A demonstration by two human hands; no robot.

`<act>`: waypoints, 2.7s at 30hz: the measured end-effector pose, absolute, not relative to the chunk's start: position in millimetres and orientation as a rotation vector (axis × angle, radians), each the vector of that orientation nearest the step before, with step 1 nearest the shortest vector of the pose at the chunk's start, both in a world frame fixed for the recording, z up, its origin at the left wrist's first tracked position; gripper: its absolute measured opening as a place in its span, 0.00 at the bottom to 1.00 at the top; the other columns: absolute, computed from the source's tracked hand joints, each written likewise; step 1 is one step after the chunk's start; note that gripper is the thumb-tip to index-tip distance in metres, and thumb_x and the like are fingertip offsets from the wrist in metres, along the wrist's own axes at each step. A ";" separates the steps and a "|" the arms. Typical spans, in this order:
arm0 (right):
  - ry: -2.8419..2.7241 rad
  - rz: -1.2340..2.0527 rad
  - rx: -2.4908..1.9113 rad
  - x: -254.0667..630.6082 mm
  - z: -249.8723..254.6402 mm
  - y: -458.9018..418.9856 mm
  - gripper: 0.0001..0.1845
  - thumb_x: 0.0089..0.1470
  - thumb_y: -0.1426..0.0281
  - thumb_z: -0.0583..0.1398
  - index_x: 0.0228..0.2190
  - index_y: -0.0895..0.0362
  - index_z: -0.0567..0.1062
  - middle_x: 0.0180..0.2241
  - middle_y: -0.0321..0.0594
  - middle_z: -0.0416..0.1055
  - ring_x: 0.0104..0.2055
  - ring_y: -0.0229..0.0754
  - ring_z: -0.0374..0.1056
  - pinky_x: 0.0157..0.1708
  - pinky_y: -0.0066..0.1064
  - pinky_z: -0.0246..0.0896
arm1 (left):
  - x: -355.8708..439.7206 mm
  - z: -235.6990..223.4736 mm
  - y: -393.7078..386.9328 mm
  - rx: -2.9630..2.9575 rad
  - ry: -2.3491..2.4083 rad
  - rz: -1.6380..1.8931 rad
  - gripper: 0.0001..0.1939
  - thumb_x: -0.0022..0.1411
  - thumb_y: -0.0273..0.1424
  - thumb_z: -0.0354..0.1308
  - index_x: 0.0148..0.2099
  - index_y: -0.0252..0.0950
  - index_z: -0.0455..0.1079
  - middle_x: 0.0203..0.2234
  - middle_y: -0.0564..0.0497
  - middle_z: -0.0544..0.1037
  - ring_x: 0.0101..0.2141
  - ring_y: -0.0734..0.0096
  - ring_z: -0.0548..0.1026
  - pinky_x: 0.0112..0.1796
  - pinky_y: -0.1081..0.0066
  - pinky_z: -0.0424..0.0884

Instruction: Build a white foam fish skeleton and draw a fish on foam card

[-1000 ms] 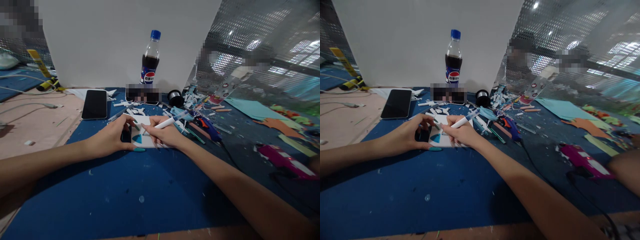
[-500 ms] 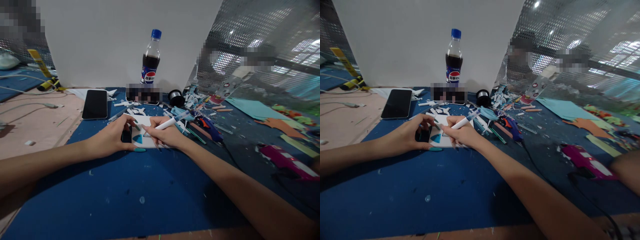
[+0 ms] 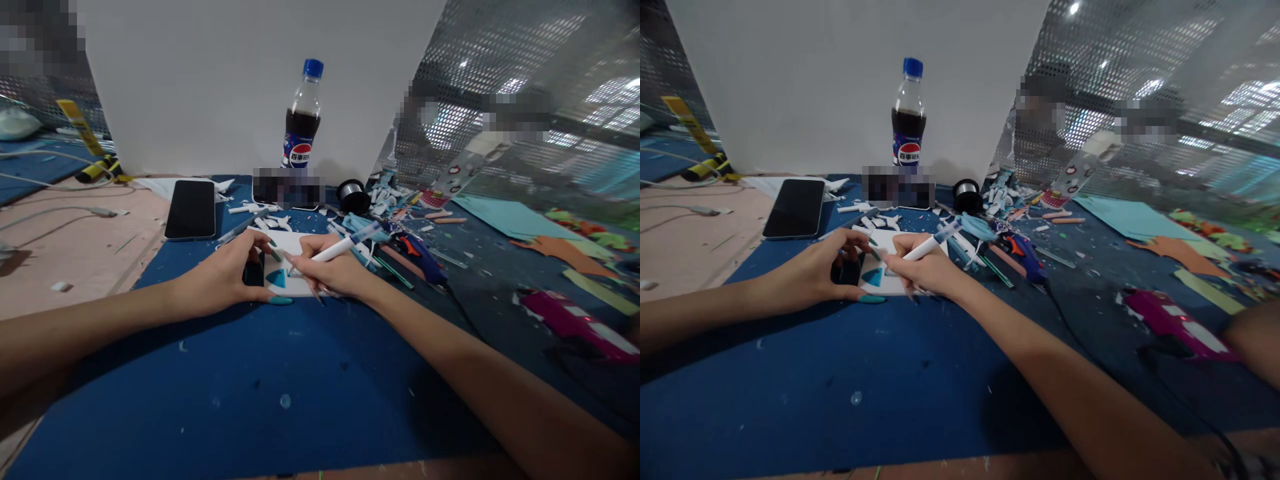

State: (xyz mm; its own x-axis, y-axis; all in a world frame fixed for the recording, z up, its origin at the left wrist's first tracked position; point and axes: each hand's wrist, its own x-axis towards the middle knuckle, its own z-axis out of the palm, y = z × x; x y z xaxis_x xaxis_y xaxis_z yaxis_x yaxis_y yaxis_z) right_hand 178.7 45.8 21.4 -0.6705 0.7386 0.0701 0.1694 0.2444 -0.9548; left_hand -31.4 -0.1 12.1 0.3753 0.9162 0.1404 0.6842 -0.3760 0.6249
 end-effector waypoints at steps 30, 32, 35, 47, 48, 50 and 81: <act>-2.004 1.483 -0.801 179.1 21.5 43.8 0.22 0.51 0.65 0.63 0.16 0.57 0.58 0.08 0.25 0.56 0.09 0.27 0.53 0.08 0.18 0.47 | -30.7 13.2 -1.2 2.156 1.393 0.675 0.31 0.48 0.46 0.63 0.49 0.38 0.56 0.43 0.45 0.70 0.41 0.58 0.71 0.39 0.61 0.70; -2.000 1.492 -0.799 179.2 22.3 43.5 0.22 0.51 0.65 0.63 0.16 0.57 0.58 0.09 0.25 0.56 0.09 0.27 0.53 0.08 0.19 0.46 | -30.5 13.2 -0.8 2.159 1.384 0.682 0.31 0.48 0.46 0.63 0.49 0.38 0.56 0.43 0.45 0.70 0.41 0.58 0.71 0.40 0.60 0.70; -2.014 1.490 -0.791 179.0 24.1 42.9 0.23 0.51 0.66 0.63 0.15 0.57 0.58 0.09 0.25 0.56 0.09 0.27 0.52 0.08 0.19 0.45 | -30.4 13.8 -0.5 2.162 1.379 0.679 0.31 0.49 0.46 0.62 0.49 0.38 0.56 0.43 0.45 0.69 0.41 0.59 0.71 0.40 0.60 0.70; -2.142 1.357 -0.770 180.9 23.3 46.0 0.20 0.51 0.68 0.61 0.14 0.57 0.59 0.10 0.27 0.55 0.13 0.28 0.52 0.13 0.21 0.46 | -32.2 12.0 -1.0 2.170 1.375 0.682 0.30 0.49 0.46 0.63 0.49 0.38 0.56 0.44 0.45 0.69 0.41 0.58 0.71 0.41 0.59 0.71; -2.150 1.351 -0.763 180.8 23.4 46.3 0.20 0.51 0.68 0.61 0.14 0.57 0.59 0.11 0.27 0.55 0.13 0.28 0.52 0.14 0.21 0.46 | -32.2 11.8 -1.1 2.167 1.374 0.682 0.31 0.49 0.46 0.63 0.49 0.38 0.56 0.44 0.45 0.69 0.42 0.58 0.71 0.41 0.59 0.71; -2.165 1.326 -0.748 180.5 23.6 46.8 0.20 0.50 0.69 0.61 0.14 0.57 0.59 0.11 0.27 0.54 0.14 0.28 0.52 0.15 0.22 0.47 | -32.0 12.0 -1.3 2.158 1.370 0.670 0.31 0.49 0.46 0.63 0.49 0.38 0.56 0.44 0.44 0.69 0.42 0.59 0.70 0.41 0.60 0.71; -2.005 1.329 -0.904 178.5 22.4 44.1 0.21 0.54 0.62 0.61 0.20 0.55 0.56 0.09 0.26 0.61 0.09 0.30 0.57 0.08 0.20 0.48 | -31.3 14.1 -2.5 2.177 1.398 0.645 0.30 0.51 0.47 0.61 0.51 0.39 0.55 0.44 0.44 0.69 0.42 0.57 0.71 0.39 0.61 0.70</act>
State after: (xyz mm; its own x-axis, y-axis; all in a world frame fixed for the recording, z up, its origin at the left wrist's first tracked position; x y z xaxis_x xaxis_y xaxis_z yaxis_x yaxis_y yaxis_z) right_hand 178.5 44.1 22.4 -0.6132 0.7851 0.0872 0.2252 0.2796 -0.9334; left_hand -31.3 -2.5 14.1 0.3703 0.9194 0.1328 0.6979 -0.3697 0.6134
